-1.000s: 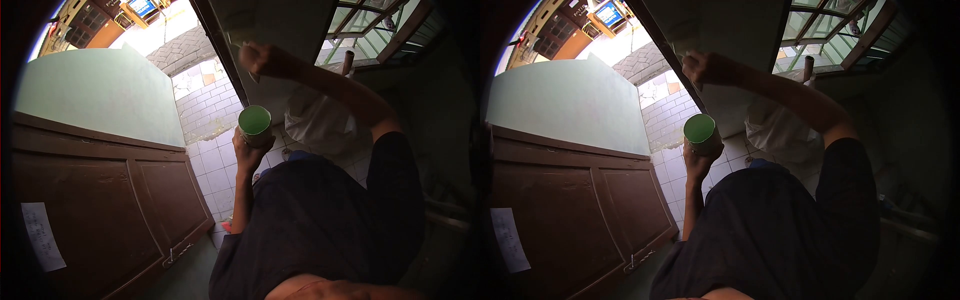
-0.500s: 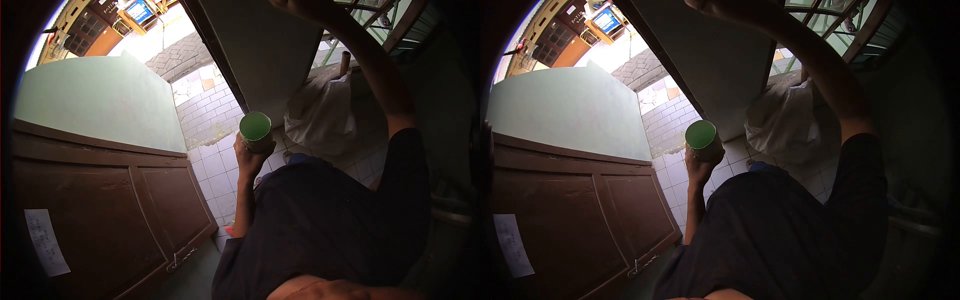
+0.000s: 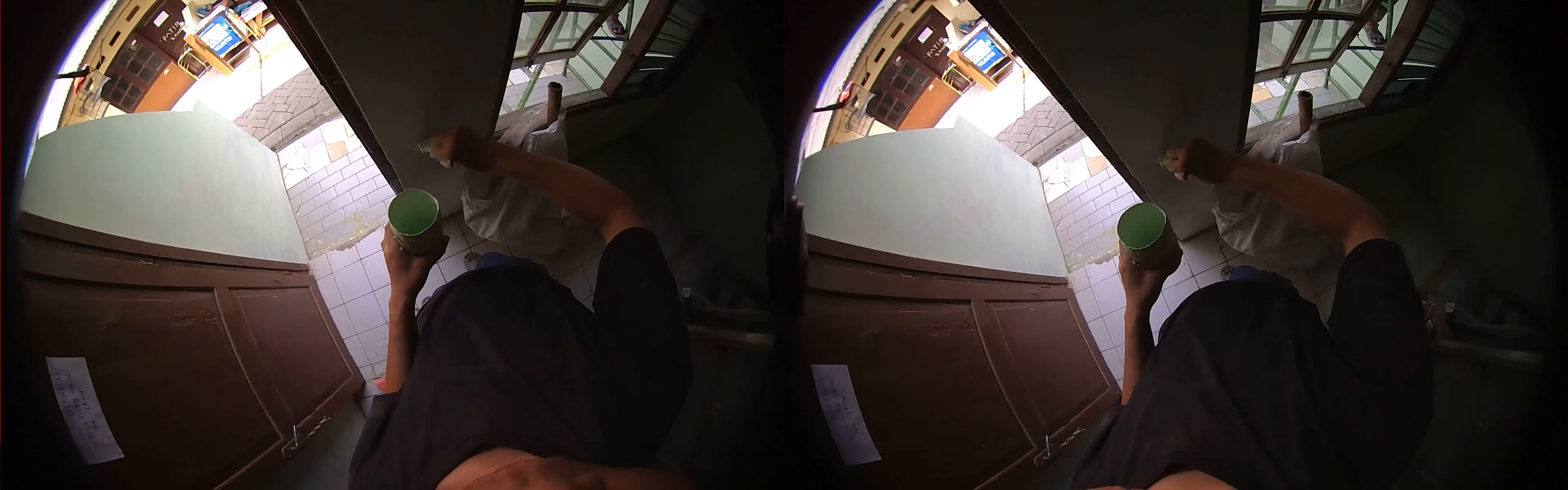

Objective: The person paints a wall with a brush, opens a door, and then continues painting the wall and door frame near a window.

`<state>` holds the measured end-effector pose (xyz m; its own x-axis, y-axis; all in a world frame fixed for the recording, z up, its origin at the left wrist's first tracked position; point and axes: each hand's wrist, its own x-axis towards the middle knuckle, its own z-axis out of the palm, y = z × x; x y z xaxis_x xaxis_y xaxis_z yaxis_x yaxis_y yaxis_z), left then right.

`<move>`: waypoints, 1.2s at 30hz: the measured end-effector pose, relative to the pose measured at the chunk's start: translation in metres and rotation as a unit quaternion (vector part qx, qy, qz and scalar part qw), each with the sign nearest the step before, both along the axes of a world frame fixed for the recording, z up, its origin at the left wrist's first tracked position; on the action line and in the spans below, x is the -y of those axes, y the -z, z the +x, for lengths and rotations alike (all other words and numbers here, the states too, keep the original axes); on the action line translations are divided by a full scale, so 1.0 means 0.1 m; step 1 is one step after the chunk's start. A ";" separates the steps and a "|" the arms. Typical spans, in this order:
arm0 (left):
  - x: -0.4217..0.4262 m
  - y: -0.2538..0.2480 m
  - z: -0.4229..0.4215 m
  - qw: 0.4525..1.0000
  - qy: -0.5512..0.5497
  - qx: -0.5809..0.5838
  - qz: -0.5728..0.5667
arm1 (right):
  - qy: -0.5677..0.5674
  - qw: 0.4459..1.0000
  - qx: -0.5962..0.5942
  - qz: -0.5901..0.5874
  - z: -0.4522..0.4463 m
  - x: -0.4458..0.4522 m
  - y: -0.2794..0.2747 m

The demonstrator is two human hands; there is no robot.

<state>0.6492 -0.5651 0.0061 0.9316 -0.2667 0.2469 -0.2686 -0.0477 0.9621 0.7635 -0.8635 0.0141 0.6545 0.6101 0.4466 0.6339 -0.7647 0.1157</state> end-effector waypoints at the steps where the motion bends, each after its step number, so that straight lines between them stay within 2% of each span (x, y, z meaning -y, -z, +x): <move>1: 0.02 -0.02 0.01 1.000 0.001 0.003 -0.001 | -0.001 0.995 -0.083 0.052 0.03 0.05 -0.03; 3: 0.03 -0.05 0.00 1.000 0.007 -0.025 -0.011 | 0.004 0.997 -0.009 0.080 0.18 0.17 -0.58; 5: 0.04 -0.01 0.03 1.000 0.012 -0.015 -0.006 | -0.028 0.980 -0.005 0.199 0.32 0.31 -1.33; 7: 0.06 0.03 0.05 1.000 0.019 -0.008 -0.001 | -0.067 0.980 0.169 0.082 0.34 0.42 -2.01; 8: 0.06 0.04 0.05 1.000 0.015 -0.006 0.010 | -0.064 0.980 0.167 0.084 0.26 0.40 -2.30; 11: 0.08 0.05 0.06 1.000 0.011 -0.002 0.020 | 0.000 0.935 0.347 0.077 -0.03 0.28 -2.79; 12: 0.09 0.05 0.06 1.000 0.009 -0.001 0.020 | -0.002 0.935 0.347 0.076 -0.02 0.25 -2.74; 14: 0.10 0.04 0.04 1.000 0.010 0.005 0.021 | 0.021 0.926 0.308 0.216 -0.01 0.12 -2.58; 15: 0.10 0.04 0.05 1.000 0.012 0.012 0.022 | 0.183 0.936 -0.024 0.300 -0.10 0.03 -2.52; 16: 0.11 0.04 0.05 1.000 0.014 0.014 0.023 | 0.091 0.961 0.127 0.227 0.11 0.07 -2.17; 17: 0.10 0.04 0.04 1.000 0.014 0.010 0.020 | -0.003 0.951 0.273 0.145 0.33 0.09 -1.68; 19: 0.10 0.03 0.03 1.000 0.012 0.009 0.014 | 0.006 0.953 0.299 0.054 0.27 -0.04 -1.13; 21: 0.09 0.02 0.01 1.000 0.016 -0.007 0.004 | 0.018 0.968 0.248 -0.025 0.10 -0.11 -0.72; 22: 0.08 0.04 0.00 1.000 0.017 -0.006 0.004 | 0.018 0.968 0.249 -0.025 0.06 -0.10 -0.52; 24: 0.08 0.06 0.01 1.000 0.022 0.000 -0.009 | -0.043 0.997 0.061 -0.006 0.02 -0.06 -0.29; 25: 0.08 0.05 0.00 1.000 0.024 0.003 -0.010 | -0.041 0.997 0.063 -0.008 0.02 -0.06 -0.34; 27: 0.10 0.02 -0.02 0.999 0.028 -0.014 -0.021 | -0.092 0.992 -0.040 0.078 0.05 -0.06 -0.47; 29: 0.12 0.01 -0.01 0.999 0.028 -0.008 -0.014 | -0.076 0.990 -0.039 0.111 0.11 -0.09 -1.14; 31: 0.12 0.00 0.00 1.000 0.026 -0.002 -0.003 | -0.032 0.966 -0.087 0.241 0.39 -0.01 -1.83; 33: 0.13 -0.01 0.01 0.999 0.039 0.001 -0.012 | -0.080 0.982 0.133 0.110 0.37 0.06 -2.54; 34: 0.12 0.00 0.00 0.999 0.037 -0.002 -0.011 | -0.081 0.982 0.130 0.111 0.29 0.05 -2.85; 36: 0.12 0.02 0.01 1.000 0.027 0.014 0.009 | -0.054 0.921 0.372 0.108 0.17 -0.02 -3.27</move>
